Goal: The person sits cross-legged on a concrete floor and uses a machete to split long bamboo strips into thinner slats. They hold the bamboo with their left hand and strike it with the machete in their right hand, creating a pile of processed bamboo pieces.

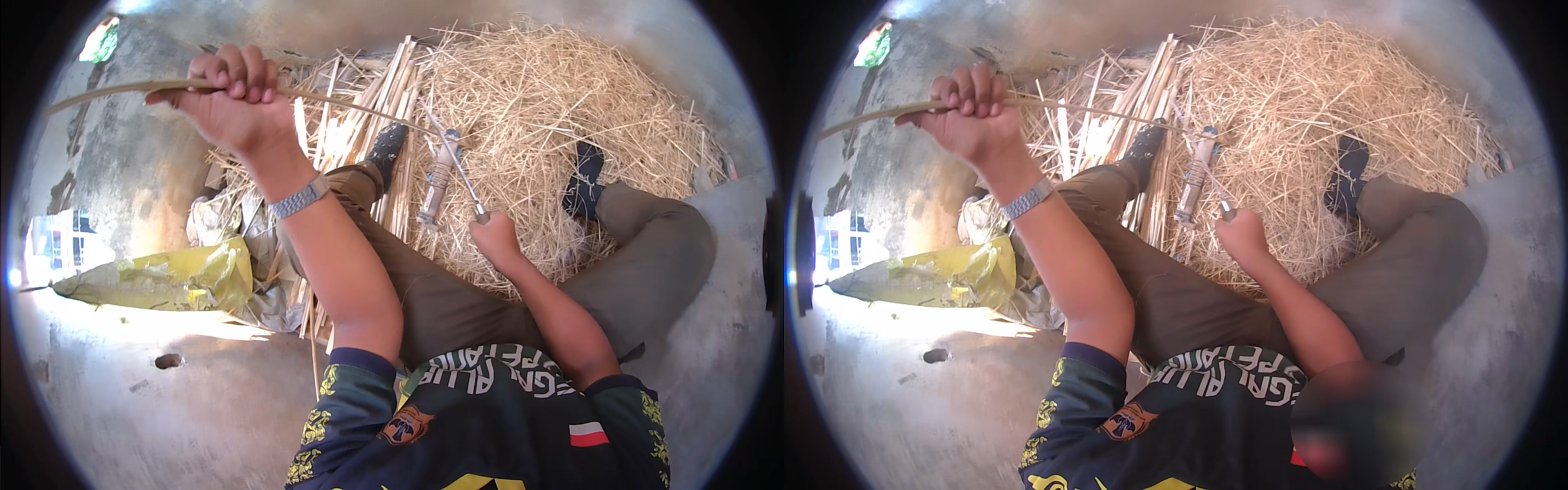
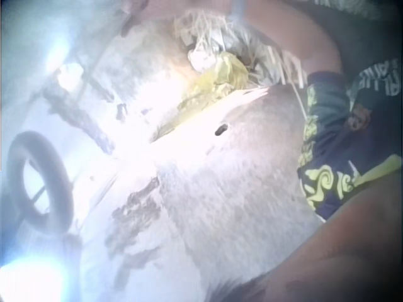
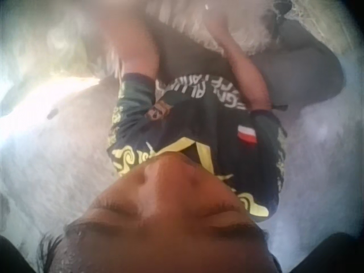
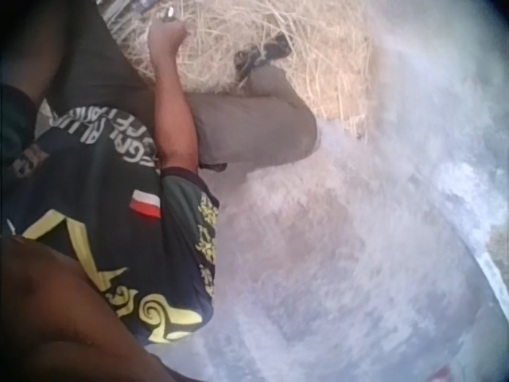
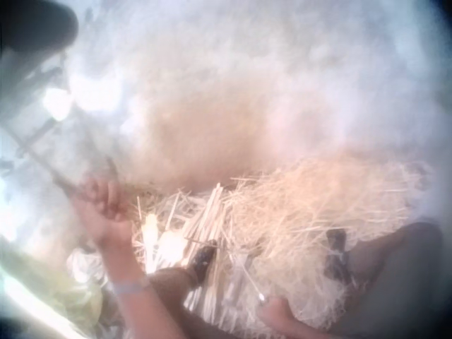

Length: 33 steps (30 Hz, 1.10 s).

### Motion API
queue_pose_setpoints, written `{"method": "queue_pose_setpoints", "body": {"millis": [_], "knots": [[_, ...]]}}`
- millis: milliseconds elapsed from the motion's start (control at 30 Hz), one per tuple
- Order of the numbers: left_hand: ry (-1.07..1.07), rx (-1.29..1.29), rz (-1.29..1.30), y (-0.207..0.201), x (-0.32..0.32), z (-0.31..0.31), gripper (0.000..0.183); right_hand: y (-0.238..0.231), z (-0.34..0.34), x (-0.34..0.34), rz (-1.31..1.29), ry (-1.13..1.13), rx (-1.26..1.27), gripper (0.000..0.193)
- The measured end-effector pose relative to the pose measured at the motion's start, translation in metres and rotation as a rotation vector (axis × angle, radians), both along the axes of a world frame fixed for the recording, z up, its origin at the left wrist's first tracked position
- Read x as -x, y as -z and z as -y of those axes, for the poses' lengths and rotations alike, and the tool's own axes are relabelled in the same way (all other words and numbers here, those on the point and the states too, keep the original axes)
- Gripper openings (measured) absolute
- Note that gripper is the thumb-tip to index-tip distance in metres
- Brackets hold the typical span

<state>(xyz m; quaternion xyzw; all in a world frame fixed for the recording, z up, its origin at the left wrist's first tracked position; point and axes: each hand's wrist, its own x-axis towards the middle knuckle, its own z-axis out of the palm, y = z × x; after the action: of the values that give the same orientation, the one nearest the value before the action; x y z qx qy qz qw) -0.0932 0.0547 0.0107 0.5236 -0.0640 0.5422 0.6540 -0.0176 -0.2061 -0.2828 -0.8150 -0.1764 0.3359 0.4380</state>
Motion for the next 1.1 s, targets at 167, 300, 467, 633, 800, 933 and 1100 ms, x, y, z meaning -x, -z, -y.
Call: {"method": "queue_pose_setpoints", "body": {"millis": [167, 300, 467, 633, 800, 933, 1100], "knots": [[-0.396, 0.085, -0.07, -0.008, -0.012, 0.023, 0.074, -0.023, -0.007, 0.012, 0.01, -0.071, -0.127, 0.02], [-0.389, 0.117, -0.05, -0.006, -0.011, 0.014, 0.077, -0.015, -0.008, 0.012, -0.007, -0.048, -0.059, 0.021], [-0.352, 0.153, -0.041, -0.005, -0.009, 0.01, 0.078, -0.044, -0.01, 0.017, 0.146, -0.09, -0.147, 0.019], [-0.373, 0.116, -0.059, -0.007, -0.013, 0.01, 0.079, -0.009, -0.006, 0.003, -0.06, -0.034, 0.004, 0.02], [-0.346, 0.1, -0.074, -0.007, -0.014, 0.011, 0.078, -0.022, -0.012, 0.013, 0.041, -0.007, -0.111, 0.02], [-0.381, 0.11, -0.092, -0.006, -0.013, 0.01, 0.078, 0.01, 0.001, -0.002, -0.094, 0.002, 0.004, 0.021], [-0.463, 0.171, -0.027, -0.007, -0.016, 0.013, 0.079, -0.009, -0.009, 0.006, 0.035, -0.038, 0.036, 0.023]]}}
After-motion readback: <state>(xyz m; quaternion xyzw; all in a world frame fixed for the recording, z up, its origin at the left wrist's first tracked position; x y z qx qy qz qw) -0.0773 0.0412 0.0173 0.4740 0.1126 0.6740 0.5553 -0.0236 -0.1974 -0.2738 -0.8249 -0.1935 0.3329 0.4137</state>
